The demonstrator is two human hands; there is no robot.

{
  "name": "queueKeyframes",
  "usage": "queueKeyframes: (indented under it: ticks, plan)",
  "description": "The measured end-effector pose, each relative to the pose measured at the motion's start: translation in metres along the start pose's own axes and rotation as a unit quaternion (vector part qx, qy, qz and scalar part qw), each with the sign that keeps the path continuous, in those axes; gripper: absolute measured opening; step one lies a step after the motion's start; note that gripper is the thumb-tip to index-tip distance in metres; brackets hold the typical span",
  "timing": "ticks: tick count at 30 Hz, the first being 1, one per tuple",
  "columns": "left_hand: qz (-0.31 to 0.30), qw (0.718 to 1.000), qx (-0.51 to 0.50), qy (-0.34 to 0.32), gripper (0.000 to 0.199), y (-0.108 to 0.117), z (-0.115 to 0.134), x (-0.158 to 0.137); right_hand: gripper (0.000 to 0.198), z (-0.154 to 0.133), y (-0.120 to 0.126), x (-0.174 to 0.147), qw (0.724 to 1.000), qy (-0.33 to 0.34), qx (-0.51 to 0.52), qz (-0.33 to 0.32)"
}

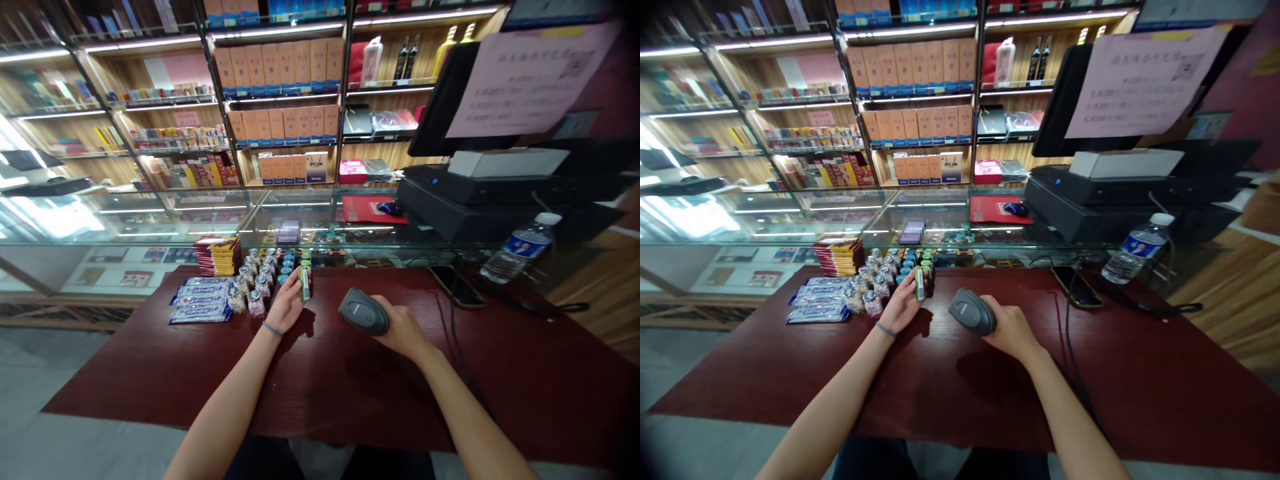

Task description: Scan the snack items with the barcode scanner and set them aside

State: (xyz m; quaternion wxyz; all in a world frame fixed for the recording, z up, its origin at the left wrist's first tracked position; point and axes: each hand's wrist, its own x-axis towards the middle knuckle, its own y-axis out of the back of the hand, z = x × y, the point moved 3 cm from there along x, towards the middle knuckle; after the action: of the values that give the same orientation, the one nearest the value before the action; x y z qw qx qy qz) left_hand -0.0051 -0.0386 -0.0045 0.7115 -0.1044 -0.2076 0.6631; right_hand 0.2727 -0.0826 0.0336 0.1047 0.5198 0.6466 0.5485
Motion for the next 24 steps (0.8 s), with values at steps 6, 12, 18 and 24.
queueKeyframes:
  ticks: [6,12,18,24]
  plan:
    - [0.011,0.999,-0.001,0.035,0.055,-0.016,-0.014,0.0,0.037,0.027,0.017,-0.004,0.977,-0.085,-0.07,0.184]
    - [0.007,0.995,0.096,-0.004,0.041,-0.052,-0.034,0.012,0.03,0.048,0.042,-0.011,0.933,-0.14,-0.158,0.292]
    - [-0.006,0.984,0.166,-0.069,0.037,-0.102,-0.065,0.052,0.037,0.069,0.054,-0.021,0.893,-0.222,-0.19,0.343]
    - [0.017,0.976,0.203,-0.072,0.035,-0.152,-0.111,0.095,0.043,0.083,0.062,-0.03,0.857,-0.31,-0.164,0.378]
